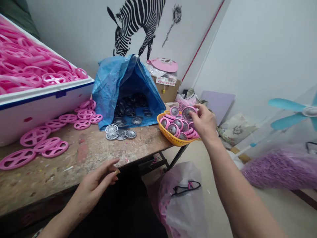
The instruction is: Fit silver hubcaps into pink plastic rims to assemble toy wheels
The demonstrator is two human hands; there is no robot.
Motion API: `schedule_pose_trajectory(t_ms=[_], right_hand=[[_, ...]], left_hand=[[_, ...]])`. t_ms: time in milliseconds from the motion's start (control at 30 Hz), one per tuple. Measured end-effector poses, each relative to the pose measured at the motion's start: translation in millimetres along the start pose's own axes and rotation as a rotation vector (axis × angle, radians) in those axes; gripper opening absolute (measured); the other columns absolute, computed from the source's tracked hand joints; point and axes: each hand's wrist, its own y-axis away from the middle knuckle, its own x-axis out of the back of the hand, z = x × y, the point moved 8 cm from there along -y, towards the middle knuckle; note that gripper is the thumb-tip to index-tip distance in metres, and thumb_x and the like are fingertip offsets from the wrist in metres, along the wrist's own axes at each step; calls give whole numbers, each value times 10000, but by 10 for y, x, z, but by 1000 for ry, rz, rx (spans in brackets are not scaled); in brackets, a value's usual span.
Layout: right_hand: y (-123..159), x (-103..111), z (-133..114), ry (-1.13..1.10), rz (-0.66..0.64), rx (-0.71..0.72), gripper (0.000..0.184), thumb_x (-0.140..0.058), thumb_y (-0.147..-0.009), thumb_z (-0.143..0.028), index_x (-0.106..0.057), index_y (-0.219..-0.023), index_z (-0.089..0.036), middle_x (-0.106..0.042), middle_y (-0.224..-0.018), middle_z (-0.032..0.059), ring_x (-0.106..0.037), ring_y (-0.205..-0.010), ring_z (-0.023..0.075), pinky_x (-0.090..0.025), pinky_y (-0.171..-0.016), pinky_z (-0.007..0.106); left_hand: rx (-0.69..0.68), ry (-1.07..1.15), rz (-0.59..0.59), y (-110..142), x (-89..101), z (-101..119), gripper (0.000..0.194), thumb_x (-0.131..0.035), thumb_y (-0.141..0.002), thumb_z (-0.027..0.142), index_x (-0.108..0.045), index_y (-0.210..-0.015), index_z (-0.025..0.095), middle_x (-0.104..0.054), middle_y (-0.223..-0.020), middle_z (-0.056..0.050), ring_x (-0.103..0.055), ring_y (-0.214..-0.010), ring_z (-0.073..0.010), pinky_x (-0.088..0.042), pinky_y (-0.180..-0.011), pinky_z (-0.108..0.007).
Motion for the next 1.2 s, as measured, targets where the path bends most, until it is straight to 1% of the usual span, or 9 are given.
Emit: schedule_pose_trajectory(t_ms=[133,267,367,467,633,767,867,967,1200], right_hand=[[-321,-224,356,193,-100,-149,399,-591,-835,-431,-710,-1151,-218,-749,-977,97,-678,-906,279,-492,-789,365],[-319,-519,459,338,-276,-142,421,-558,-867,-436,-725,-1177,-206,-737,-1110,134,-665,-1016,297,-489,-847,384],[-285,-512,464,388,-185,-101,462,-551,-875,-443,-710,-1227,-190,-686,-1230,181,-632,-1097,341,-483,-886,449],[-253,-435,387,312,-74,-25,440,-558,-865,-404,-725,-1192,-161,-694,-1197,196,-631,-1086,348,-482,-904,481],[-71,-232,-138,-18,49,172,312,-549,-855,-320,-752,-1043,-175,-740,-1052,127,-658,-989,279,-491,-906,426],[333,-286,-842,-268,-87,297,247,-559,-891,-315,-752,-995,-202,-756,-1019,83,-681,-951,244,-503,-885,382],[733,-592,-1342,-365,-300,399,230,-552,-914,-284,-750,-1008,-213,-759,-995,66,-689,-929,227,-508,-873,361],[1040,-1033,-1627,-331,-465,458,250,-546,-946,-275,-734,-1096,-208,-747,-1067,84,-665,-1014,238,-483,-936,373],[1247,-1836,-1709,-81,-616,445,392,-636,-917,-347,-643,-1275,-188,-645,-1329,146,-540,-1243,322,-440,-1005,481]], left_hand=[[-34,-43,7,-10,-37,18,370,-496,-919,353,-657,-1224,222,-741,-886,-38,-725,-725,-170,-611,-679,-276],[-46,-86,-2,-13,-53,-18,355,-503,-921,369,-688,-1192,231,-766,-994,-60,-736,-805,-197,-621,-736,-307],[-49,-133,8,-45,11,-27,348,-503,-933,386,-689,-1188,238,-766,-1008,-68,-734,-882,-223,-613,-795,-338],[-81,-244,18,-156,99,9,344,-486,-949,374,-678,-1185,215,-753,-1041,-89,-713,-960,-249,-582,-885,-389],[-220,-570,71,-526,189,61,356,-479,-946,285,-617,-1247,157,-659,-1205,-153,-599,-1147,-307,-490,-1009,-495],[-187,-842,69,-884,196,-37,421,-521,-943,277,-546,-1325,102,-560,-1294,-208,-509,-1206,-350,-447,-1030,-523],[-148,-969,29,-1087,181,-79,410,-543,-941,288,-545,-1307,102,-549,-1279,-198,-487,-1203,-342,-433,-1035,-491],[-123,-1023,-29,-1177,143,-101,346,-582,-922,289,-590,-1221,116,-568,-1234,-176,-491,-1186,-326,-431,-1027,-457],[-210,-922,-175,-1047,-17,-229,244,-565,-933,266,-615,-1139,145,-604,-1210,-137,-493,-1187,-290,-399,-1060,-456]])
